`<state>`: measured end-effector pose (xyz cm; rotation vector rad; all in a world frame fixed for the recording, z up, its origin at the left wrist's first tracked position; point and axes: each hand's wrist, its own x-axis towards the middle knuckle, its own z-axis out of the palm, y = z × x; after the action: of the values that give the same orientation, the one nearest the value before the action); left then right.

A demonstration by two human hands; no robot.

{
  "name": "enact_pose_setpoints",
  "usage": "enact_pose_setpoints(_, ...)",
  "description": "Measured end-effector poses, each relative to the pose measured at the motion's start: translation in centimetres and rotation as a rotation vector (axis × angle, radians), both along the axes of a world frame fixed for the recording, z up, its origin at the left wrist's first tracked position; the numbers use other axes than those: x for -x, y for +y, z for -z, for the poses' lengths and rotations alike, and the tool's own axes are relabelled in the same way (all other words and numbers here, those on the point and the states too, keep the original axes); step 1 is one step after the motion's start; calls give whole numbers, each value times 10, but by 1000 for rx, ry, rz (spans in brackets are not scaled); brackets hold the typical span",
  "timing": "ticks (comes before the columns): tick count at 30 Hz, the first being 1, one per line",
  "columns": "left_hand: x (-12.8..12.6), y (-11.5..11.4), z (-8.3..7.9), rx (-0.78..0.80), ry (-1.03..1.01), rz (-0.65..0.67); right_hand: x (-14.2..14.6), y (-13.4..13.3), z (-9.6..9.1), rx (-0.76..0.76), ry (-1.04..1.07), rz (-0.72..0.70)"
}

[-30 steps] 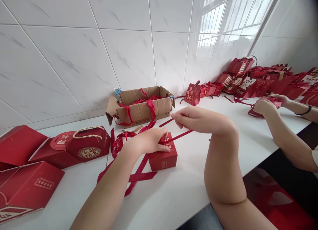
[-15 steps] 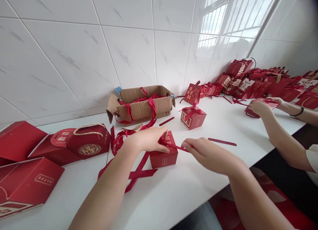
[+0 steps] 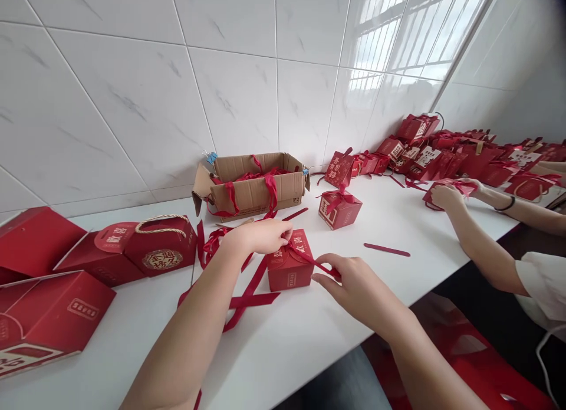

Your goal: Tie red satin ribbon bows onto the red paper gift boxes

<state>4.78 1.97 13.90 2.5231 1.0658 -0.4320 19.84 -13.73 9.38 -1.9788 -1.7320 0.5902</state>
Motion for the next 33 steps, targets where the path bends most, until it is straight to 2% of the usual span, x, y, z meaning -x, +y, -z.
enact_pose_setpoints(6,2,2,5,-8,-12,-34,-1,16,-9,-73,-178,71)
enact_pose_setpoints(11,5,2,7,-16,-21,-72,-1,20,-11,-189,-156,86)
enact_pose_setpoints(23,3,-7,0,-30,-53,-137,31,10,10,-202,-61,-29)
enact_pose_setpoints(29,3,-7,-1,-53,-62,-139,33,7,18,-269,-28,-57)
enact_pose_setpoints(33,2,-6,1,-74,-78,-144,29,4,21,-225,21,-58)
